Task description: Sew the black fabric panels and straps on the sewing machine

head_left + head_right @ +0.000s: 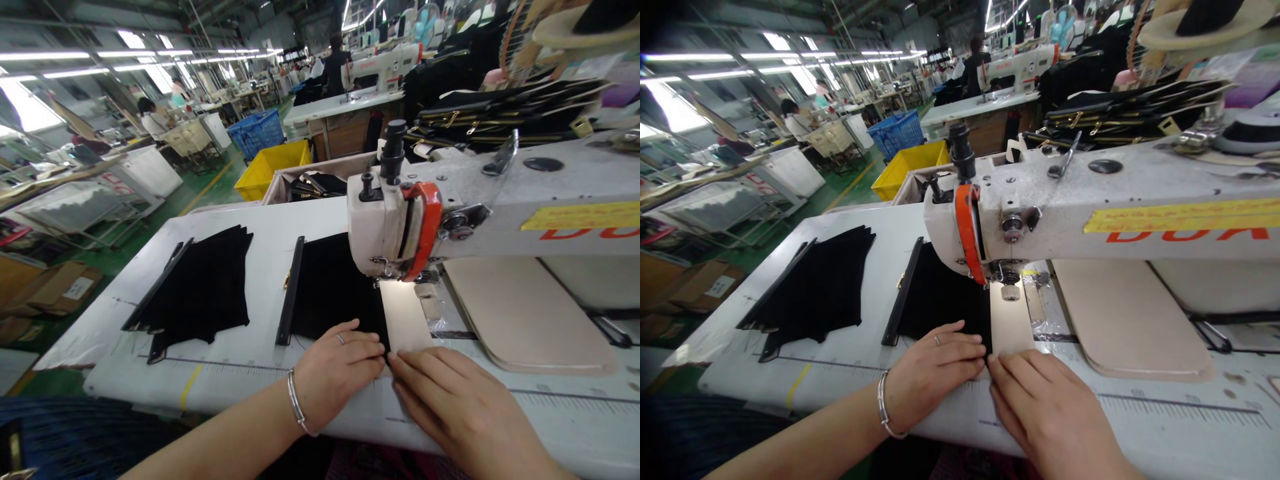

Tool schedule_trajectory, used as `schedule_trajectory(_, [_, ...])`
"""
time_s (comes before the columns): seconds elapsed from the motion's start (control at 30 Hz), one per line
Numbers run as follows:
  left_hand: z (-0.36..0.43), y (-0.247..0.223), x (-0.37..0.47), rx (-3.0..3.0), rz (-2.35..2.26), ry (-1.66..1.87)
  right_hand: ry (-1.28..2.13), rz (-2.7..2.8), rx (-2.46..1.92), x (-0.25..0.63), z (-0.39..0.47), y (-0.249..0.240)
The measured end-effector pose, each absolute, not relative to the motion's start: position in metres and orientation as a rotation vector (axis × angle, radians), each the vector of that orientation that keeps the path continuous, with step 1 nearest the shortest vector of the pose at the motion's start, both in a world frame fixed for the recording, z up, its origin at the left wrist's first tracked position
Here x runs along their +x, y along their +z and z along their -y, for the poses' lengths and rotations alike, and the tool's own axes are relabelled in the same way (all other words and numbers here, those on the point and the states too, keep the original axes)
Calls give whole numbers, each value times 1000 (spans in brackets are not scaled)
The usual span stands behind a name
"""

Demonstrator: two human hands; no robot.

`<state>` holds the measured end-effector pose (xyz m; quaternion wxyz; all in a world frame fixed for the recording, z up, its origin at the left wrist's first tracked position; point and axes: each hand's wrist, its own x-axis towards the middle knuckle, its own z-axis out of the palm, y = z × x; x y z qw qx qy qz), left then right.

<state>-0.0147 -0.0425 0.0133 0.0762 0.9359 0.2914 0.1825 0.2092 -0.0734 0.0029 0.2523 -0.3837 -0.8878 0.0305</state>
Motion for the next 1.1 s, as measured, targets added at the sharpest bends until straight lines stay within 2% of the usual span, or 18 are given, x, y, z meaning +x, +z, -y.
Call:
schedule_trajectory(0.73, [-44,14,-8,2838,-959,454,-54,2525,-1245,204,2,12])
schedule_trajectory(1.1, [-55,7,-7,2794,-1142,494,-60,2480,-1323,203,-9,2])
